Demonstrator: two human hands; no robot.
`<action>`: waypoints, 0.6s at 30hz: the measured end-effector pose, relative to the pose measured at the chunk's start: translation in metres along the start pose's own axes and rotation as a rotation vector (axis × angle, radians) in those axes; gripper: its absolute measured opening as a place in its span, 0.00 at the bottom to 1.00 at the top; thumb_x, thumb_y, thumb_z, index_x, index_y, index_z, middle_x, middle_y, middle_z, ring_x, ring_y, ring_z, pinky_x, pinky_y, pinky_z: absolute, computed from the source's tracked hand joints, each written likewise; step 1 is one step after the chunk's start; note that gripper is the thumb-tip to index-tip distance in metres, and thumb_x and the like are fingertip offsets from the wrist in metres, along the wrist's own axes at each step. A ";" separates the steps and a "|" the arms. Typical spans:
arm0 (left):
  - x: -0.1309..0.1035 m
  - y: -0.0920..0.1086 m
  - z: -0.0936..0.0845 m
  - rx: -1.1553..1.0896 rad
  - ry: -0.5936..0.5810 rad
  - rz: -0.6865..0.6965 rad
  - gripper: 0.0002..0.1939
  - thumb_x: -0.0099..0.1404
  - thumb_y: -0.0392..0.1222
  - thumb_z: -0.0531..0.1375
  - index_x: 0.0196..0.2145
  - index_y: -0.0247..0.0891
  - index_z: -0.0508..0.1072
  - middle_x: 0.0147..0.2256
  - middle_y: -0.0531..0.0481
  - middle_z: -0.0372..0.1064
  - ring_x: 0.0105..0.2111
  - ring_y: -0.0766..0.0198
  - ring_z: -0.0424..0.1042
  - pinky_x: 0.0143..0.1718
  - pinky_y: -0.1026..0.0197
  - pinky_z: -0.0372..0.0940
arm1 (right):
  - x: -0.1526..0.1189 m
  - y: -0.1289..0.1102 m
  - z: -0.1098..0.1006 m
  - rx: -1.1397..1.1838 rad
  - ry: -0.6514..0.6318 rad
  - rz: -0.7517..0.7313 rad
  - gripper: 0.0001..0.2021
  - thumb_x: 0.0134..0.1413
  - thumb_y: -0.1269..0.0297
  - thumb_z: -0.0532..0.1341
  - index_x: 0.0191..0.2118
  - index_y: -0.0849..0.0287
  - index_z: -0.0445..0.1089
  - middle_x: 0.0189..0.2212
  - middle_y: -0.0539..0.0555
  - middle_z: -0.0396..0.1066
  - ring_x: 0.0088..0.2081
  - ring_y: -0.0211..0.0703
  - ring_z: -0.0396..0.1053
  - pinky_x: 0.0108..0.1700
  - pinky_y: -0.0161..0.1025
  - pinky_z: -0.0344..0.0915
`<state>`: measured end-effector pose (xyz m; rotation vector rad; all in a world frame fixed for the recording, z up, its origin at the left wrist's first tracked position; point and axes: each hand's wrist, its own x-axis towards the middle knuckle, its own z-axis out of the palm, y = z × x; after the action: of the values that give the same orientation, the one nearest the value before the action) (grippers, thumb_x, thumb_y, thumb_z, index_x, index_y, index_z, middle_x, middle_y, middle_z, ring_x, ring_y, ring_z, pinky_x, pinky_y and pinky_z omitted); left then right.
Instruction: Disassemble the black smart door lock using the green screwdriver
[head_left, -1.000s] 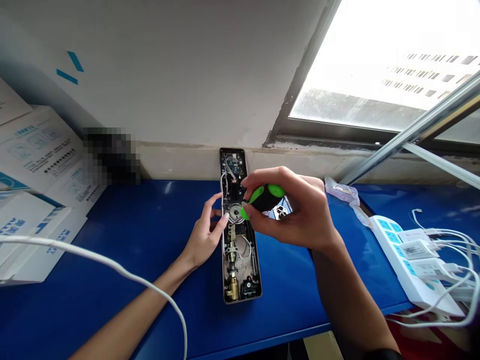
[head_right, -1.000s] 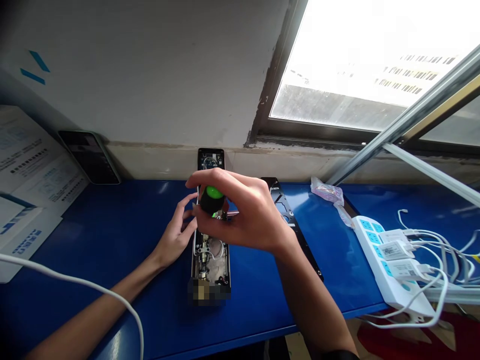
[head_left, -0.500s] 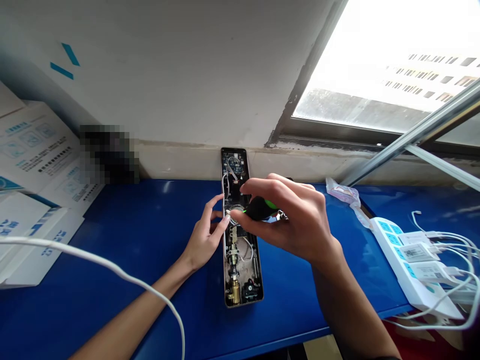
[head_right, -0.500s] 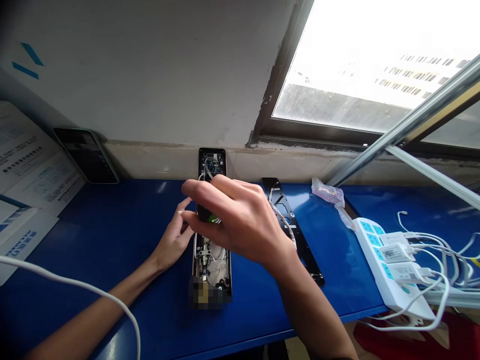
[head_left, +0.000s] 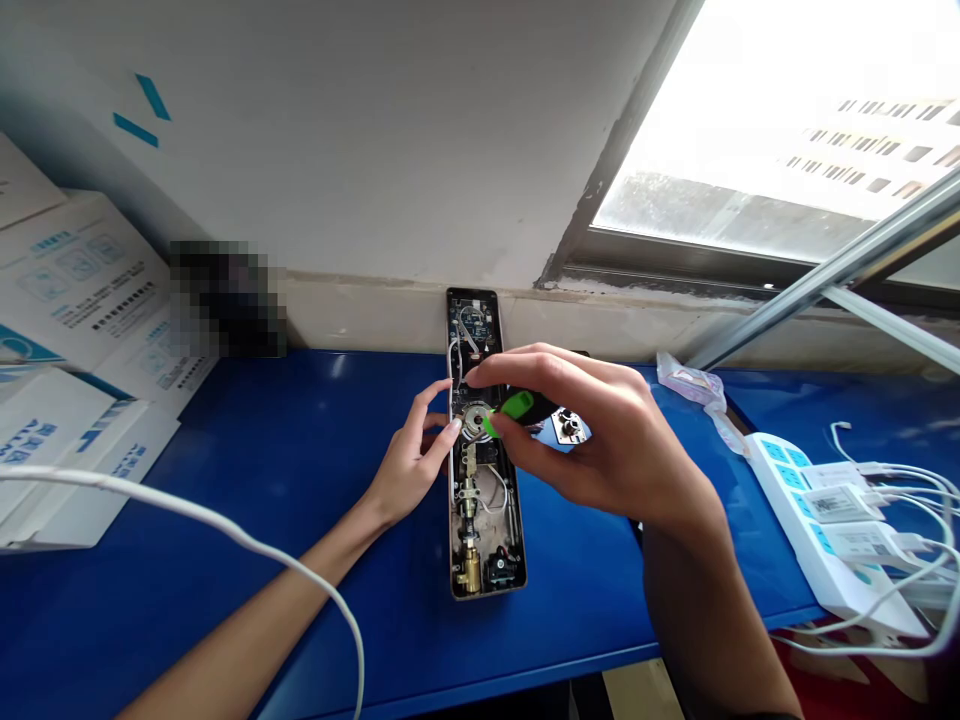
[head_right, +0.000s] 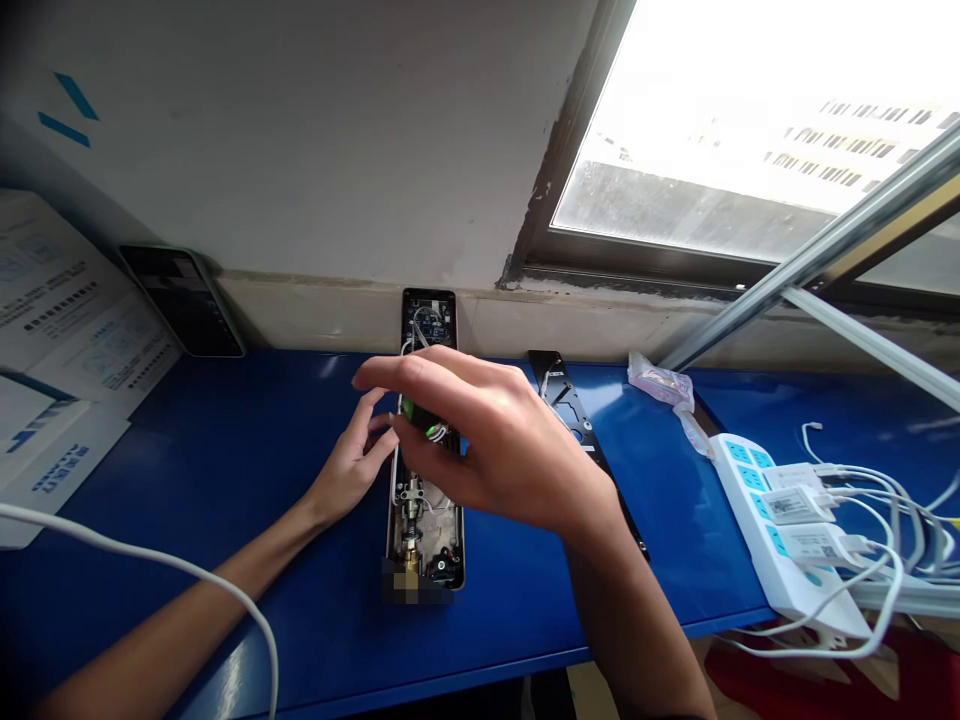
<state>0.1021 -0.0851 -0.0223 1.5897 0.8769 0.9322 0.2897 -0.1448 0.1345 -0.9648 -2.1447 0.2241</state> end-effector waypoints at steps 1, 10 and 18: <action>0.000 0.000 0.000 0.003 0.003 0.002 0.29 0.75 0.50 0.55 0.69 0.49 0.54 0.39 0.50 0.72 0.35 0.60 0.74 0.43 0.55 0.73 | 0.000 -0.001 0.001 -0.014 -0.004 0.000 0.16 0.61 0.74 0.62 0.54 0.58 0.71 0.49 0.54 0.77 0.43 0.37 0.74 0.44 0.36 0.73; 0.000 0.001 -0.001 0.004 -0.010 0.027 0.27 0.76 0.50 0.55 0.69 0.47 0.56 0.37 0.51 0.72 0.32 0.61 0.72 0.44 0.55 0.72 | 0.003 0.002 0.011 -0.012 0.079 -0.076 0.08 0.63 0.73 0.63 0.47 0.60 0.73 0.37 0.51 0.77 0.32 0.32 0.70 0.33 0.33 0.69; 0.001 0.003 -0.003 -0.010 -0.021 -0.007 0.28 0.75 0.50 0.56 0.68 0.50 0.55 0.41 0.50 0.74 0.36 0.60 0.75 0.40 0.59 0.71 | -0.002 -0.002 -0.001 0.034 -0.008 0.012 0.20 0.56 0.77 0.61 0.55 0.59 0.70 0.48 0.54 0.77 0.44 0.39 0.75 0.46 0.38 0.74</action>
<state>0.1004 -0.0837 -0.0191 1.5842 0.8608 0.9124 0.2899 -0.1473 0.1349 -0.9585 -2.1362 0.2703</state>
